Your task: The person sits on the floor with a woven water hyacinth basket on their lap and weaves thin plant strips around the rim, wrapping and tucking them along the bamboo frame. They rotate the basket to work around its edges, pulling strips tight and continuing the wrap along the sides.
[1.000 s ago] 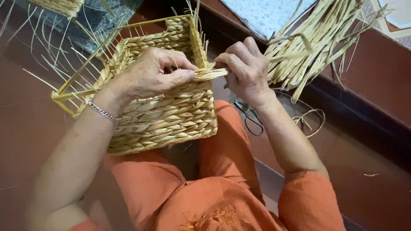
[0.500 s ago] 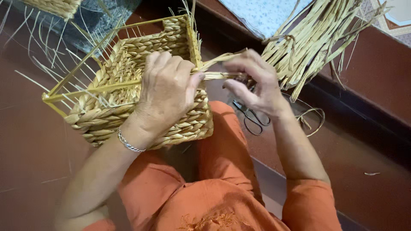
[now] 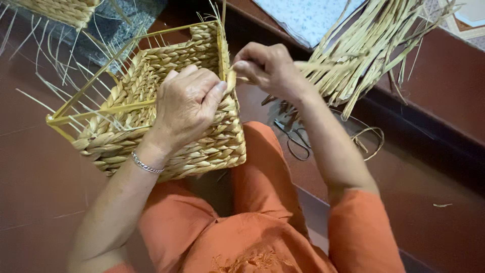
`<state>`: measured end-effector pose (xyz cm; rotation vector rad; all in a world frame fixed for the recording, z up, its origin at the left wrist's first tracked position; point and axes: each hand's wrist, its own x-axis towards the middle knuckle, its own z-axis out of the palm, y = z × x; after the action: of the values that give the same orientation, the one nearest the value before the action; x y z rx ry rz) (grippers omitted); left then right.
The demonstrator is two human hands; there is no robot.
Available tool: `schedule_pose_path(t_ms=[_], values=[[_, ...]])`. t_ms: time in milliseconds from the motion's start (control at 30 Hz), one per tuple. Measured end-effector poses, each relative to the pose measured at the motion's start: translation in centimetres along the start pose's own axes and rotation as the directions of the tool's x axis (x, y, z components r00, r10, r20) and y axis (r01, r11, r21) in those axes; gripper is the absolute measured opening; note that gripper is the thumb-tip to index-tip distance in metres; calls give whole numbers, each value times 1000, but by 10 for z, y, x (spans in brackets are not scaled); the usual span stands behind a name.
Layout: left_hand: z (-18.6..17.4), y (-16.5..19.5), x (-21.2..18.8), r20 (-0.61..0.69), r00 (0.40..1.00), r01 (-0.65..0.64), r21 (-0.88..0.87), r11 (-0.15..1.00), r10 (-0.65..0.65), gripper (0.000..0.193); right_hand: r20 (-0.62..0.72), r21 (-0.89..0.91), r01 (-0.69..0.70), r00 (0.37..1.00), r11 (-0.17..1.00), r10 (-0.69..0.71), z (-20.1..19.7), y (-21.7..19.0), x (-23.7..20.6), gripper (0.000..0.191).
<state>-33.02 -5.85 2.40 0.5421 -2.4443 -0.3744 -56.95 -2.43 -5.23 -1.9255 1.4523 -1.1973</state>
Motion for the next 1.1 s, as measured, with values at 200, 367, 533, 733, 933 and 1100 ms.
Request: schedule_pose_path(t_ms=[200,367,533,733,933,1100], values=[[9,-2,-6,-106,994,-15,69,998,22,30,35,144,-234,972,961,232,28,33,-7,37],[3,-23,-19,-134,991,-19,41,999,25,31,200,265,-368,925,891,323,28,46,-7,41],[-55,-61,-49,-61,993,99,-60,993,-103,28,414,270,-502,831,822,372,30,71,1,34],[-113,-78,-96,-87,955,278,-69,958,-283,20,191,366,-332,941,869,279,56,98,33,29],[-148,-89,-130,-133,922,372,48,927,-363,16,182,468,-353,936,810,302,88,97,90,26],[-159,-95,-160,-193,874,471,118,874,-445,11,137,643,-271,961,716,241,113,89,128,29]])
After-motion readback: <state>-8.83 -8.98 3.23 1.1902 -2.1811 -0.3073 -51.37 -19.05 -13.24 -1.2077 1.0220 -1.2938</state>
